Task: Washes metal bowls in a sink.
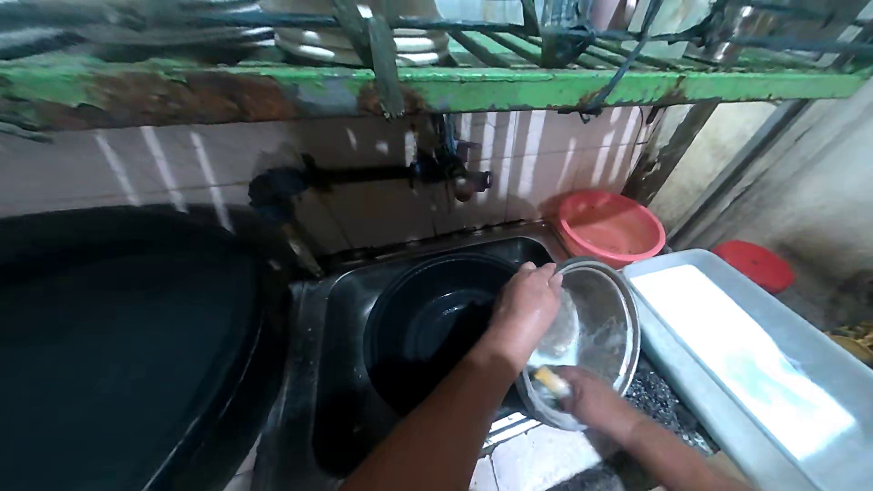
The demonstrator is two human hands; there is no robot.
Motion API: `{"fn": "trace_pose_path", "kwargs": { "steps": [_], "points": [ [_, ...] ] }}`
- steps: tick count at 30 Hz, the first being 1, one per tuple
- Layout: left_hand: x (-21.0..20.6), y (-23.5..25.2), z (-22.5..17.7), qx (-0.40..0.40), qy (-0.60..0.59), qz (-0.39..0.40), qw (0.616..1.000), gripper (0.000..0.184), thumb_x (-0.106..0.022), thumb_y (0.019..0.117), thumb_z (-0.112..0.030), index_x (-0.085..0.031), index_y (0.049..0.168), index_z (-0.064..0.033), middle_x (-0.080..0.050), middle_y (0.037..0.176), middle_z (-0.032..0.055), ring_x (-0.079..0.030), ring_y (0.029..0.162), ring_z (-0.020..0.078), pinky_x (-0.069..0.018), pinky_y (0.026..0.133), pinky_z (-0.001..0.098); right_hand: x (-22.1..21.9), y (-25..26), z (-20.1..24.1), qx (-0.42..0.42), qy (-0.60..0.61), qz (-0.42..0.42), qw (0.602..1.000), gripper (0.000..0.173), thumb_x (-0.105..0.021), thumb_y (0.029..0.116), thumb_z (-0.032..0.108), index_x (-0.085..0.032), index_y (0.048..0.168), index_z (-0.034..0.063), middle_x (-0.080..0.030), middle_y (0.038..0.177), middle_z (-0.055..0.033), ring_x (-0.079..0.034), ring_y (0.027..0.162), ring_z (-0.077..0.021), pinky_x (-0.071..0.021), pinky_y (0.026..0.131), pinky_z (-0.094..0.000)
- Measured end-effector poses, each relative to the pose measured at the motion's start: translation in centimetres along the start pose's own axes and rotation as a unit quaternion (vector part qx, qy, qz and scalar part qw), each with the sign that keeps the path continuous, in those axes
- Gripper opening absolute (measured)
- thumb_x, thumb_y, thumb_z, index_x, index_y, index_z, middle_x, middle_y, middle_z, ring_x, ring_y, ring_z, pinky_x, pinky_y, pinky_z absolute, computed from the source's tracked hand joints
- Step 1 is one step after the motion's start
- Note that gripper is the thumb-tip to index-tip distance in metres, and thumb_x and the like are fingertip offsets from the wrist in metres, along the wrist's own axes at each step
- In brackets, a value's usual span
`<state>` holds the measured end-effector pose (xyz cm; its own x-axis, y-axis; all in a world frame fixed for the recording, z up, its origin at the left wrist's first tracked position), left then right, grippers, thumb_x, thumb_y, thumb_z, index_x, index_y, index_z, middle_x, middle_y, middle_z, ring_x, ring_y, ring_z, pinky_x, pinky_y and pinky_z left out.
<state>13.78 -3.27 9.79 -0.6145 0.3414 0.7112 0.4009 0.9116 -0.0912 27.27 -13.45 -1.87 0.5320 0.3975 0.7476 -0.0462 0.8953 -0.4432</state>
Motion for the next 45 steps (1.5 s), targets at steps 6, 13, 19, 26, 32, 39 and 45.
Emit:
{"fn": "trace_pose_path", "kwargs": {
  "steps": [6, 13, 19, 26, 32, 39, 45],
  "points": [
    [0.5, -0.8, -0.3, -0.048, -0.023, 0.004, 0.999, 0.039, -0.046, 0.1105, -0.025, -0.059, 0.143, -0.0079, -0.061, 0.130, 0.0209, -0.063, 0.115, 0.0346, -0.0511, 0.098, 0.0514, 6.1, 4.7, -3.3, 0.115, -0.304, -0.210, 0.922, 0.034, -0.069, 0.0911, 0.007, -0.069, 0.125, 0.0084, -0.066, 0.131, -0.0167, -0.057, 0.127, -0.0407, -0.0431, 0.109, -0.0590],
    [-0.3, -0.2, 0.4, -0.040, -0.082, -0.002, 0.996, 0.038, -0.048, 0.1096, -0.026, -0.062, 0.141, -0.0087, -0.063, 0.127, 0.0194, -0.061, 0.115, 0.0340, -0.0492, 0.098, 0.0530, -1.4, 3.9, 2.3, 0.011, -0.022, -0.033, 0.999, 0.046, -0.065, 0.0896, 0.004, -0.061, 0.135, 0.0063, -0.056, 0.141, -0.0214, -0.050, 0.136, -0.0380, -0.0422, 0.113, -0.0528],
    [-0.2, 0.0, 0.2, -0.024, -0.062, 0.000, 0.998, 0.039, -0.048, 0.1097, -0.028, -0.062, 0.141, -0.0096, -0.064, 0.127, 0.0179, -0.062, 0.116, 0.0326, -0.0486, 0.100, 0.0530, 5.1, 7.2, 4.5, 0.174, -0.168, -0.230, 0.943, 0.032, -0.063, 0.0959, 0.006, -0.067, 0.125, -0.0059, -0.065, 0.128, -0.0283, -0.058, 0.126, -0.0455, -0.0423, 0.110, -0.0582],
    [-0.4, 0.0, 0.1, -0.020, -0.090, -0.009, 0.996, 0.038, -0.049, 0.1094, -0.027, -0.063, 0.140, -0.0087, -0.065, 0.124, 0.0170, -0.062, 0.113, 0.0308, -0.0493, 0.097, 0.0503, 1.2, 6.0, -2.6, 0.014, -0.228, -0.072, 0.971, 0.041, -0.066, 0.0937, 0.015, -0.063, 0.134, 0.0095, -0.055, 0.144, -0.0203, -0.048, 0.137, -0.0433, -0.0393, 0.108, -0.0658],
    [-0.8, 0.6, 0.9, -0.010, -0.091, -0.040, 0.995, 0.039, -0.047, 0.1102, -0.029, -0.065, 0.137, -0.0089, -0.064, 0.131, 0.0181, -0.060, 0.122, 0.0334, -0.0453, 0.104, 0.0545, -0.1, 3.6, 6.2, -0.058, 0.422, -0.036, 0.904, 0.045, -0.052, 0.1048, 0.007, -0.042, 0.148, -0.0023, -0.059, 0.136, -0.0213, -0.059, 0.122, -0.0254, -0.0483, 0.105, -0.0400],
    [-0.6, 0.4, 0.2, 0.028, -0.142, -0.030, 0.989, 0.039, -0.044, 0.1109, -0.028, -0.065, 0.137, -0.0094, -0.062, 0.139, 0.0157, -0.057, 0.129, 0.0311, -0.0424, 0.108, 0.0548, 4.9, 2.3, 8.7, 0.003, 0.692, -0.279, 0.666, 0.056, -0.054, 0.1026, 0.049, -0.035, 0.148, 0.0228, -0.063, 0.116, -0.0058, -0.065, 0.096, -0.0160, -0.0567, 0.079, -0.0388],
    [-0.7, 1.7, 1.4, 0.070, -0.204, -0.027, 0.976, 0.033, -0.049, 0.1086, -0.028, -0.069, 0.131, -0.0138, -0.067, 0.131, 0.0089, -0.061, 0.123, 0.0221, -0.0466, 0.104, 0.0501, -1.1, 1.5, 7.9, 0.082, 0.493, -0.272, 0.822, 0.036, -0.067, 0.0918, 0.003, -0.059, 0.125, -0.0056, -0.069, 0.103, -0.0130, -0.066, 0.091, -0.0129, -0.0564, 0.084, -0.0304]
  ]
}}
Point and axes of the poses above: each hand's wrist, its own y-axis towards the middle knuckle, its own x-axis out of the back of the hand, z = x × y, the point moved 1 cm from there along y, towards the middle knuckle
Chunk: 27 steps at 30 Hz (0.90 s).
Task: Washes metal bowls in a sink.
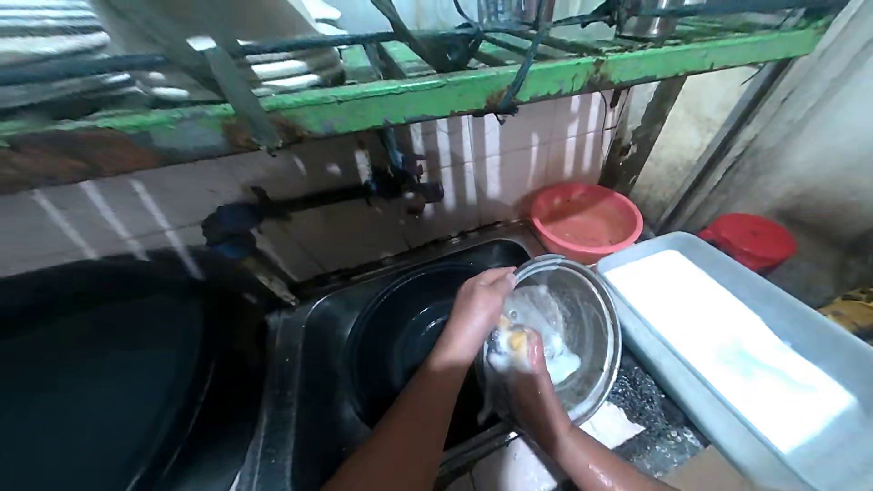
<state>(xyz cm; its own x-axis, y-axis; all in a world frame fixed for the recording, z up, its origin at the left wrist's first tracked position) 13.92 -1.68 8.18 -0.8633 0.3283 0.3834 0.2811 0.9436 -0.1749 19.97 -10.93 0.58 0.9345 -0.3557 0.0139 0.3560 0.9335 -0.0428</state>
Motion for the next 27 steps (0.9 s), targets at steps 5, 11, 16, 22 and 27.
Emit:
{"fn": "trace_pose_path", "kwargs": {
  "steps": [5, 11, 16, 22, 27],
  "points": [
    [-0.2, -0.1, -0.1, 0.009, -0.026, 0.003, 1.000, 0.032, -0.052, 0.1074, -0.030, -0.070, 0.129, -0.0150, -0.070, 0.122, 0.0080, -0.066, 0.113, 0.0195, -0.0515, 0.098, 0.0471, 0.6, 3.5, 4.6, -0.108, 0.171, -0.124, 0.971, 0.045, -0.044, 0.1100, 0.030, -0.033, 0.149, 0.0114, -0.060, 0.124, -0.0143, -0.062, 0.106, -0.0230, -0.0543, 0.088, -0.0440],
    [-0.1, -1.4, -1.1, -0.014, 0.024, 0.011, 1.000, 0.033, -0.049, 0.1090, -0.030, -0.069, 0.131, -0.0152, -0.068, 0.130, 0.0085, -0.061, 0.121, 0.0220, -0.0471, 0.102, 0.0498, -0.3, 0.2, -2.6, -0.101, 0.065, 0.067, 0.990, 0.053, -0.056, 0.1012, 0.012, -0.038, 0.149, -0.0024, -0.060, 0.133, -0.0190, -0.061, 0.118, -0.0189, -0.0517, 0.101, -0.0346],
    [0.2, -0.9, -1.5, -0.019, 0.058, 0.026, 0.998, 0.035, -0.049, 0.1096, -0.029, -0.067, 0.134, -0.0135, -0.065, 0.137, 0.0096, -0.057, 0.130, 0.0237, -0.0422, 0.110, 0.0498, 9.6, 4.2, -3.0, 0.016, -0.560, 0.380, 0.736, 0.047, -0.069, 0.0927, 0.012, -0.060, 0.138, 0.0028, -0.057, 0.141, -0.0236, -0.050, 0.136, -0.0436, -0.0391, 0.112, -0.0616],
    [0.2, 0.0, -1.6, -0.021, 0.076, 0.035, 0.996, 0.036, -0.048, 0.1099, -0.031, -0.067, 0.134, -0.0132, -0.065, 0.136, 0.0096, -0.058, 0.130, 0.0242, -0.0420, 0.111, 0.0499, 10.6, 8.9, 6.5, 0.486, -0.592, 0.236, 0.598, 0.027, -0.068, 0.0878, -0.002, -0.077, 0.106, 0.0166, -0.073, 0.116, -0.0039, -0.064, 0.119, -0.0307, -0.0496, 0.104, -0.0530],
    [0.6, -0.7, -1.5, -0.030, 0.069, 0.033, 0.997, 0.038, -0.046, 0.1107, -0.030, -0.065, 0.136, -0.0094, -0.065, 0.136, 0.0141, -0.059, 0.128, 0.0294, -0.0440, 0.107, 0.0540, 15.1, 9.9, 2.7, 0.373, -0.668, 0.240, 0.597, 0.026, -0.075, 0.0835, -0.002, -0.076, 0.105, 0.0126, -0.071, 0.120, -0.0095, -0.059, 0.126, -0.0350, -0.0434, 0.111, -0.0570]
  ]
}}
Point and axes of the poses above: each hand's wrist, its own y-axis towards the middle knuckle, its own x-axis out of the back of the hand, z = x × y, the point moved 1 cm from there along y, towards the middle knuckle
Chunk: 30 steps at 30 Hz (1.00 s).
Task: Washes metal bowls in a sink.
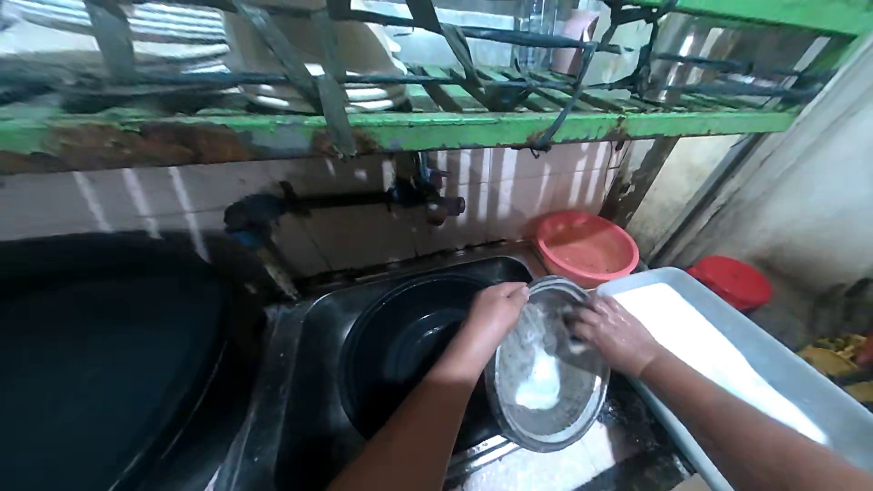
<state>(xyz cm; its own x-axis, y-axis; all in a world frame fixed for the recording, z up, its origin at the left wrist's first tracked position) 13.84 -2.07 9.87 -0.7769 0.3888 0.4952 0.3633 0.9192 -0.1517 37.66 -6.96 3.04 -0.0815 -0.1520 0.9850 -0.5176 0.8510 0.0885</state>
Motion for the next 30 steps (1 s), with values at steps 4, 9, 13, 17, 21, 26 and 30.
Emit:
{"fn": "trace_pose_path", "kwargs": {
  "steps": [4, 9, 13, 17, 21, 26, 30],
  "points": [
    [0.0, 0.2, 0.4, 0.006, 0.000, 0.002, 1.000, 0.039, -0.045, 0.1109, -0.031, -0.064, 0.137, -0.0089, -0.063, 0.139, 0.0133, -0.058, 0.131, 0.0287, -0.0425, 0.110, 0.0533, -2.5, -1.5, 4.2, -0.116, 0.090, 0.240, 0.960, 0.034, -0.065, 0.0950, 0.012, -0.067, 0.129, 0.0113, -0.063, 0.135, -0.0151, -0.052, 0.133, -0.0387, -0.0377, 0.112, -0.0597],
    [0.1, 1.3, 0.3, 0.015, 0.025, 0.015, 0.999, 0.040, -0.045, 0.1107, -0.032, -0.064, 0.139, -0.0106, -0.063, 0.140, 0.0128, -0.056, 0.134, 0.0282, -0.0399, 0.113, 0.0527, 1.0, 2.0, 2.7, -0.024, 0.093, 0.008, 0.995, 0.024, -0.071, 0.0869, -0.004, -0.077, 0.106, 0.0106, -0.072, 0.114, -0.0119, -0.064, 0.115, -0.0375, -0.0490, 0.101, -0.0605],
    [-0.1, 1.7, 0.4, 0.009, 0.033, 0.021, 0.999, 0.039, -0.046, 0.1103, -0.032, -0.064, 0.139, -0.0115, -0.064, 0.138, 0.0127, -0.057, 0.132, 0.0273, -0.0410, 0.112, 0.0513, 1.1, 2.6, -0.8, 0.061, -0.005, -0.104, 0.993, 0.030, -0.075, 0.0784, -0.007, -0.077, 0.097, 0.0162, -0.073, 0.115, -0.0041, -0.064, 0.118, -0.0321, -0.0487, 0.104, -0.0553],
    [0.2, 0.5, 0.3, 0.017, -0.007, 0.018, 1.000, 0.041, -0.046, 0.1105, -0.033, -0.062, 0.140, -0.0089, -0.063, 0.139, 0.0147, -0.058, 0.128, 0.0311, -0.0437, 0.107, 0.0545, -2.8, -0.4, 3.5, -0.109, 0.075, 0.205, 0.970, 0.030, -0.067, 0.0904, 0.004, -0.070, 0.120, 0.0079, -0.065, 0.130, -0.0172, -0.054, 0.129, -0.0411, -0.0401, 0.110, -0.0611],
    [0.1, 0.5, 0.3, 0.006, -0.003, 0.021, 1.000, 0.042, -0.045, 0.1107, -0.033, -0.062, 0.140, -0.0095, -0.063, 0.139, 0.0136, -0.058, 0.129, 0.0300, -0.0434, 0.108, 0.0542, -2.1, 1.9, 6.4, -0.017, 0.139, 0.176, 0.974, 0.031, -0.057, 0.0971, 0.000, -0.070, 0.123, 0.0089, -0.066, 0.131, -0.0147, -0.056, 0.130, -0.0376, -0.0422, 0.110, -0.0580],
    [0.2, 0.3, -0.2, 0.015, -0.012, 0.034, 0.999, 0.041, -0.044, 0.1109, -0.032, -0.062, 0.140, -0.0090, -0.064, 0.137, 0.0138, -0.060, 0.126, 0.0285, -0.0441, 0.106, 0.0530, -1.0, 6.7, 3.6, 0.077, 0.028, -0.058, 0.995, 0.028, -0.074, 0.0832, -0.005, -0.079, 0.103, 0.0131, -0.072, 0.121, -0.0058, -0.064, 0.119, -0.0317, -0.0509, 0.102, -0.0521],
    [-0.2, 0.0, 0.3, 0.007, -0.062, 0.044, 0.997, 0.041, -0.047, 0.1100, -0.032, -0.062, 0.140, -0.0090, -0.064, 0.137, 0.0145, -0.060, 0.125, 0.0295, -0.0458, 0.104, 0.0535, -6.3, 3.1, 3.4, -0.135, 0.054, 0.147, 0.978, 0.032, -0.062, 0.0939, 0.003, -0.071, 0.123, 0.0125, -0.062, 0.138, -0.0114, -0.053, 0.133, -0.0363, -0.0408, 0.111, -0.0568]
  ]
}}
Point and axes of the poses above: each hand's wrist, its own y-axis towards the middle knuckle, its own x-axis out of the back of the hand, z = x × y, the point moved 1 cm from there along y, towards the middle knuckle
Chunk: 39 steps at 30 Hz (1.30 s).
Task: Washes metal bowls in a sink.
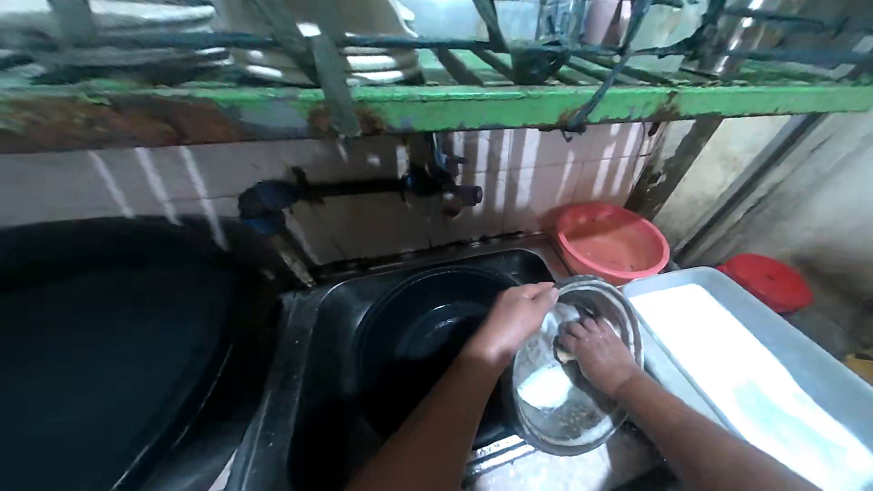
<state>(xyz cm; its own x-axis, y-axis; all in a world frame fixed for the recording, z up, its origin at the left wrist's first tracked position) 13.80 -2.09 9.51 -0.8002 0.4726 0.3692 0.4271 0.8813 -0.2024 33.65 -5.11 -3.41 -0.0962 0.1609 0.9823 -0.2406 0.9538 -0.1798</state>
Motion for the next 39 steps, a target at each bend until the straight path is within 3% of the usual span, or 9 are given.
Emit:
{"fn": "trace_pose_path", "kwargs": {
  "steps": [5, 10, 14, 18, 23, 25, 31, 36, 39],
  "points": [
    [-0.3, 0.1, 0.3, 0.005, -0.002, -0.014, 1.000, 0.040, -0.047, 0.1101, -0.033, -0.063, 0.140, -0.0118, -0.064, 0.138, 0.0122, -0.059, 0.128, 0.0283, -0.0442, 0.106, 0.0537, -1.0, -1.6, 7.5, -0.165, 0.344, 0.152, 0.912, 0.052, -0.059, 0.0970, 0.010, -0.050, 0.148, 0.0057, -0.049, 0.151, -0.0203, -0.050, 0.138, -0.0359, -0.0427, 0.113, -0.0539],
    [0.3, 0.4, 1.2, 0.010, -0.005, -0.026, 1.000, 0.041, -0.045, 0.1105, -0.033, -0.062, 0.141, -0.0112, -0.064, 0.138, 0.0133, -0.059, 0.127, 0.0288, -0.0444, 0.106, 0.0539, 4.0, -1.0, 9.9, -0.282, 0.823, -0.168, 0.464, 0.033, -0.053, 0.1064, 0.016, -0.046, 0.137, 0.0039, -0.063, 0.099, -0.0111, -0.065, 0.080, -0.0159, -0.0570, 0.068, -0.0339],
    [0.3, 0.4, 1.1, 0.019, 0.008, -0.029, 0.999, 0.042, -0.043, 0.1111, -0.033, -0.061, 0.142, -0.0096, -0.063, 0.138, 0.0159, -0.058, 0.128, 0.0312, -0.0429, 0.108, 0.0553, 9.6, 1.3, 9.7, -0.287, 0.882, -0.271, 0.256, 0.041, -0.047, 0.1076, 0.042, -0.046, 0.138, 0.0144, -0.060, 0.117, -0.0083, -0.062, 0.103, -0.0201, -0.0549, 0.086, -0.0424],
    [0.2, 0.4, 0.9, 0.012, 0.018, -0.035, 0.999, 0.041, -0.044, 0.1108, -0.033, -0.062, 0.140, -0.0100, -0.065, 0.134, 0.0157, -0.062, 0.121, 0.0299, -0.0469, 0.102, 0.0538, 6.3, -0.6, 13.8, -0.239, 0.809, -0.189, 0.502, 0.035, -0.044, 0.1103, 0.022, -0.048, 0.139, 0.0010, -0.064, 0.110, -0.0134, -0.065, 0.095, -0.0158, -0.0560, 0.084, -0.0335],
    [0.6, 0.3, 1.0, 0.011, 0.030, -0.030, 0.999, 0.041, -0.044, 0.1109, -0.033, -0.062, 0.140, -0.0097, -0.063, 0.139, 0.0143, -0.058, 0.129, 0.0300, -0.0426, 0.108, 0.0548, -0.1, -3.3, 8.0, -0.091, 0.493, 0.128, 0.856, 0.055, -0.066, 0.0949, 0.007, -0.050, 0.147, -0.0007, -0.053, 0.147, -0.0228, -0.051, 0.138, -0.0316, -0.0394, 0.118, -0.0465],
    [0.7, 0.3, 1.1, 0.015, 0.027, -0.029, 0.999, 0.042, -0.045, 0.1106, -0.034, -0.063, 0.140, -0.0107, -0.064, 0.138, 0.0142, -0.059, 0.128, 0.0298, -0.0439, 0.106, 0.0550, -1.3, -2.1, 4.7, -0.169, 0.481, 0.070, 0.857, 0.047, -0.066, 0.0976, 0.014, -0.055, 0.141, -0.0022, -0.060, 0.137, -0.0243, -0.058, 0.129, -0.0348, -0.0447, 0.112, -0.0507],
    [0.2, 0.2, 0.6, 0.022, 0.046, -0.027, 0.998, 0.043, -0.044, 0.1109, -0.035, -0.060, 0.143, -0.0110, -0.063, 0.138, 0.0162, -0.059, 0.127, 0.0321, -0.0440, 0.106, 0.0557, 2.9, 4.6, 7.1, -0.340, 0.789, -0.242, 0.451, 0.044, -0.049, 0.1088, 0.020, -0.036, 0.148, 0.0042, -0.061, 0.119, -0.0189, -0.064, 0.095, -0.0255, -0.0553, 0.082, -0.0463],
    [0.3, -0.3, 0.9, 0.016, 0.043, -0.038, 0.998, 0.043, -0.044, 0.1107, -0.034, -0.060, 0.142, -0.0092, -0.064, 0.137, 0.0156, -0.060, 0.126, 0.0304, -0.0442, 0.106, 0.0544, 0.9, 2.1, 12.2, -0.100, 0.590, -0.062, 0.799, 0.048, -0.059, 0.0991, 0.006, -0.047, 0.142, -0.0112, -0.054, 0.142, -0.0284, -0.052, 0.135, -0.0358, -0.0410, 0.115, -0.0466],
    [0.6, -0.6, 1.5, 0.026, 0.024, -0.041, 0.999, 0.043, -0.044, 0.1106, -0.036, -0.061, 0.142, -0.0115, -0.064, 0.138, 0.0143, -0.060, 0.127, 0.0298, -0.0448, 0.106, 0.0544, -2.3, -0.5, 7.7, 0.070, 0.292, 0.117, 0.947, 0.045, -0.069, 0.0888, 0.006, -0.063, 0.134, 0.0024, -0.052, 0.148, -0.0218, -0.044, 0.141, -0.0434, -0.0364, 0.115, -0.0627]
  ]
}}
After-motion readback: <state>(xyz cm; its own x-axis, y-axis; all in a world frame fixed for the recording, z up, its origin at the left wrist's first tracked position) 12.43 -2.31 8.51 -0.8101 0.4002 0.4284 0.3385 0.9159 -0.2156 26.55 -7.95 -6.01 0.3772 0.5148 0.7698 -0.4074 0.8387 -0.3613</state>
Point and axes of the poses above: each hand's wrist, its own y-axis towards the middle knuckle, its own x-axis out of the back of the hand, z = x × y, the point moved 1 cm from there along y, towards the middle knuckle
